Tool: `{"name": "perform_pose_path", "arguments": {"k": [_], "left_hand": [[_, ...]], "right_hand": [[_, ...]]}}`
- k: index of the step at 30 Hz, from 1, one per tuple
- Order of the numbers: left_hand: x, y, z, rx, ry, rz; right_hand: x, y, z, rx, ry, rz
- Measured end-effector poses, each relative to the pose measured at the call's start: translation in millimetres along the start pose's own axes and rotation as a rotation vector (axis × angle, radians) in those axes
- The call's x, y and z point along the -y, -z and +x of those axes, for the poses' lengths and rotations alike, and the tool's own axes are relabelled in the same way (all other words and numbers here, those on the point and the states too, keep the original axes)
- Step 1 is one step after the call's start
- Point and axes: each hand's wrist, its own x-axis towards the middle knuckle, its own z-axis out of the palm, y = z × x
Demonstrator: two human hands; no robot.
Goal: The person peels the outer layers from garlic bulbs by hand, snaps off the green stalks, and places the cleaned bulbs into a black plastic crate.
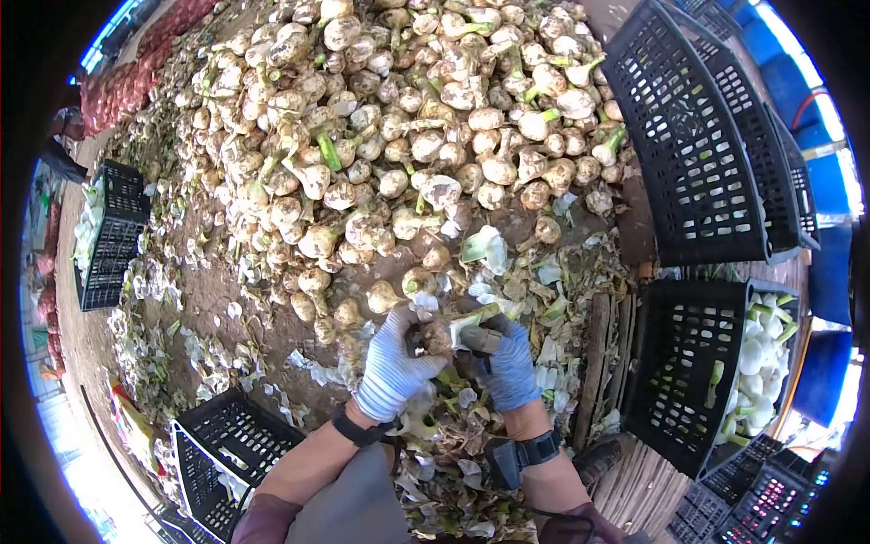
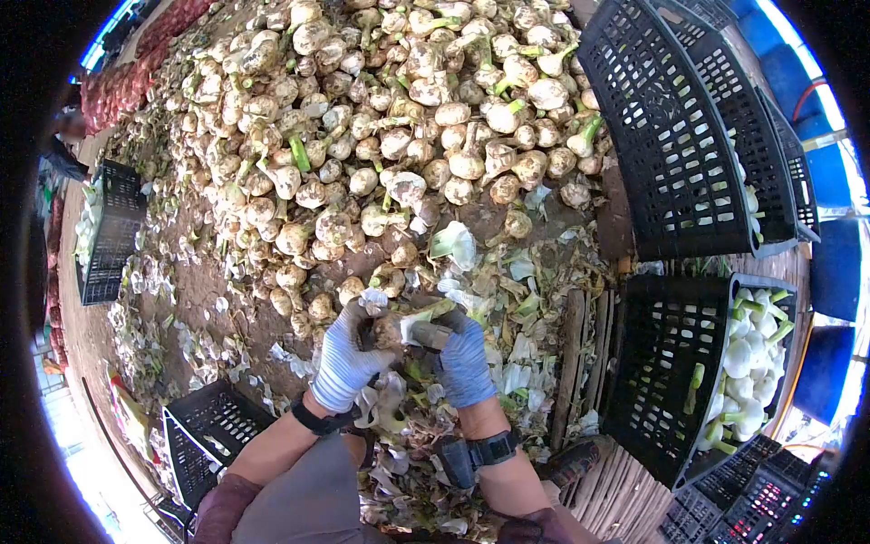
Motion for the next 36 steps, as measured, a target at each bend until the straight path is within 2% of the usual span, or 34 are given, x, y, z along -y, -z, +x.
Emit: {"name": "perform_pose_path", "arguments": {"k": [1,3,4,5,6,7,9,10,12,13,15,16,18,19,21,22,23,25,26,27,29,30,31,32,33,34,35,36], "left_hand": [[-1,0,1,-0.003,0.14,-0.31],[8,2,4,-0.017,0.157,-0.367],[9,5,4,-0.028,0.314,-0.651],[10,7,6,-0.038,0.469,-0.934],[14,3,9,-0.04,0.479,-0.982],[13,3,11,-0.041,0.477,-0.984],[4,3,16,0.084,0.424,-1.128],[4,4,14,0.084,0.421,-1.128],[5,4,9,0.067,0.343,-0.543],[3,2,8,0.07,0.347,-0.54],[-8,-5,6,0.0,0.136,-0.42],[-4,-2,8,-0.031,0.139,-0.334],[-6,2,8,-0.05,0.278,-0.392],[-8,2,8,-0.07,0.354,-0.444],[-7,10,8,-0.009,0.369,-0.399],[-12,12,5,0.042,0.435,-0.456],[-16,12,3,0.096,0.503,-0.51],[-5,10,5,0.115,0.465,-0.51],[-1,9,5,0.083,0.476,-0.592],[3,8,8,0.057,0.482,-0.672],[16,14,6,0.097,0.439,-0.615],[19,13,7,0.088,0.373,-0.525],[21,12,7,0.077,0.313,-0.437],[14,9,8,0.047,0.271,-0.287],[6,2,4,0.05,0.278,-0.292],[-2,-4,4,0.035,0.274,-0.362],[-6,-7,5,0.016,0.267,-0.431],[14,1,15,0.148,0.314,-0.717]], "right_hand": [[2,0,0,0.0,0.0,0.0],[5,0,0,0.101,0.197,-0.155],[-1,7,5,0.099,0.194,-0.155],[-11,18,15,0.062,0.336,-0.406],[-13,20,20,0.025,0.476,-0.659],[-14,21,20,0.026,0.477,-0.66],[-9,11,13,0.003,0.333,-0.369],[-6,9,11,0.004,0.334,-0.37],[-2,6,9,0.07,0.315,-0.207],[0,2,6,0.066,0.315,-0.203],[2,-7,3,0.065,0.279,-0.199],[0,-6,6,0.063,0.274,-0.202],[-10,-4,12,0.036,0.543,-0.621],[-11,-4,13,0.037,0.536,-0.62],[-5,-4,15,0.007,0.671,-0.889],[-16,2,27,-0.068,0.862,-1.034],[-21,4,29,-0.071,0.86,-1.033],[-26,6,32,0.006,0.69,-0.877],[-5,-9,13,0.007,0.497,-0.888],[-5,-6,15,0.004,0.502,-0.885],[-4,-2,18,-0.032,0.533,-0.694],[5,2,10,-0.012,0.393,-0.592],[9,-2,5,-0.009,0.393,-0.594],[11,-4,-2,0.07,0.366,-0.454],[11,-4,-7,0.142,0.339,-0.313],[7,2,-6,0.057,0.276,-0.302],[8,4,-6,0.057,0.281,-0.305],[9,5,-5,0.017,0.235,-0.194]]}}
